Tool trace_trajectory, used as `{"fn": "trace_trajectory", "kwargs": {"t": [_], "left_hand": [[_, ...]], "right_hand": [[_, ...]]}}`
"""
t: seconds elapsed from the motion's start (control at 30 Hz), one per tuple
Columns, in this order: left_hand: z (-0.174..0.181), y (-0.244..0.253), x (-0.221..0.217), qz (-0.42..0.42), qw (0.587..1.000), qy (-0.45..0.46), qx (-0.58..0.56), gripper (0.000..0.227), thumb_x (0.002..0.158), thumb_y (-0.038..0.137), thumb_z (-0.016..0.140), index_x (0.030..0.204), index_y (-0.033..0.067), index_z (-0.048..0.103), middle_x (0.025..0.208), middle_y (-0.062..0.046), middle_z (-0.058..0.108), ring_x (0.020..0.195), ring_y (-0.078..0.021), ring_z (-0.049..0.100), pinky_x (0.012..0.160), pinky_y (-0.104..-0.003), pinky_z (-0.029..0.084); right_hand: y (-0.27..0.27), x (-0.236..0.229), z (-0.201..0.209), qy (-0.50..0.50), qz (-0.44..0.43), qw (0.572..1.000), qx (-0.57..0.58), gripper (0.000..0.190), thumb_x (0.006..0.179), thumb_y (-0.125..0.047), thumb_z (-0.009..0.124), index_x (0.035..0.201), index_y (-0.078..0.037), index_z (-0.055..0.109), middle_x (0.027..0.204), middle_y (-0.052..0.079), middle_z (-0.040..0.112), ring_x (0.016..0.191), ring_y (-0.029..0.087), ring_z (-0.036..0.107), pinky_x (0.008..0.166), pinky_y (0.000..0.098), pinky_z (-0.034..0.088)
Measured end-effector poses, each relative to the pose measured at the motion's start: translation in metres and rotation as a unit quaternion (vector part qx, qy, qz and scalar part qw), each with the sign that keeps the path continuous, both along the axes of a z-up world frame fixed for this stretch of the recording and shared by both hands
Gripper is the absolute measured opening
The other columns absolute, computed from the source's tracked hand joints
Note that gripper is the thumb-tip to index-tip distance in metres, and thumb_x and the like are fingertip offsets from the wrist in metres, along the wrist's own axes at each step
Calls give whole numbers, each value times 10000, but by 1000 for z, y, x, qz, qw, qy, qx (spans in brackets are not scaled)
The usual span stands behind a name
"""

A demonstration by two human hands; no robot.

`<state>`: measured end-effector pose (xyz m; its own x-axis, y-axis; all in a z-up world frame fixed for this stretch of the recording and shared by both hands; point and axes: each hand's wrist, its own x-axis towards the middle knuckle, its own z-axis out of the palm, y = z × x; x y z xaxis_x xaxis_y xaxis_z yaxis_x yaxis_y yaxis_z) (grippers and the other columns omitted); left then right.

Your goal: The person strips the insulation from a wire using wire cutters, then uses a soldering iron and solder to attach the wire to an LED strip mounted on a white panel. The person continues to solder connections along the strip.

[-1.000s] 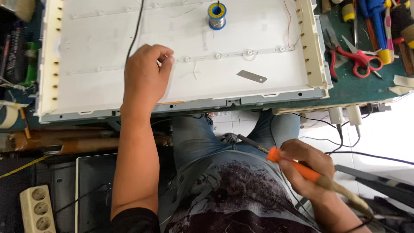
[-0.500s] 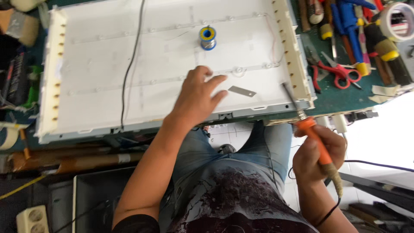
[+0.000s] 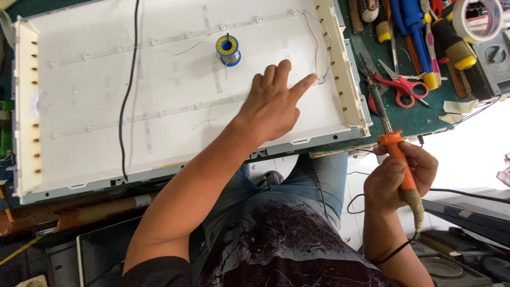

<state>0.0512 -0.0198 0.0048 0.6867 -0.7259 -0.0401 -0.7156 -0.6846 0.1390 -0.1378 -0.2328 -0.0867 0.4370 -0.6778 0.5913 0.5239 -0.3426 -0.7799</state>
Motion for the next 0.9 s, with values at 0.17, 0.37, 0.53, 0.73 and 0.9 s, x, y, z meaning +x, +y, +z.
{"fn": "trace_trajectory", "kwargs": {"t": [0.17, 0.37, 0.53, 0.73, 0.9], "left_hand": [[2, -23, 10, 13, 997, 40, 65, 850, 849, 6, 434, 1647, 299, 414, 1429, -159, 373, 1171, -363, 392, 957, -485, 372], [31, 28, 15, 18, 997, 70, 6, 729, 947, 229, 510, 1669, 250, 415, 1476, -234, 411, 1267, -447, 422, 1015, -565, 386], [50, 118, -3, 71, 985, -27, -152, 622, 932, -173, 454, 1495, 42, 611, 1441, -297, 429, 1325, -510, 405, 1080, -640, 423], [36, 171, -32, 129, 977, -45, -166, 614, 913, -229, 519, 1414, 99, 655, 1439, -246, 405, 1340, -469, 403, 1100, -610, 456], [24, 188, -37, 138, 972, -61, -182, 666, 891, -221, 494, 1447, 135, 584, 1444, -241, 399, 1320, -469, 427, 1069, -599, 471]], "right_hand": [[-2, 4, -1, -16, 10, 1000, 13, 476, 1047, -399, 721, 1209, 12, 541, 1012, 218, 610, 784, 387, 684, 697, 387, 589], [-3, 5, 6, -13, 14, 1000, 0, 429, 1088, -394, 660, 1208, -5, 524, 932, 319, 648, 773, 377, 684, 729, 397, 550], [-12, 3, -12, -21, -1, 999, 35, 687, 1016, -606, 729, 1225, 19, 536, 937, 297, 565, 843, 441, 667, 665, 400, 520], [-8, 17, -11, -28, -2, 1000, -3, 582, 1097, -511, 672, 1200, 41, 521, 906, 216, 443, 707, 437, 573, 649, 460, 480], [-4, 29, -11, -23, 10, 999, -21, 549, 1145, -482, 618, 1268, 48, 537, 905, 312, 531, 763, 417, 551, 797, 513, 510]]}}
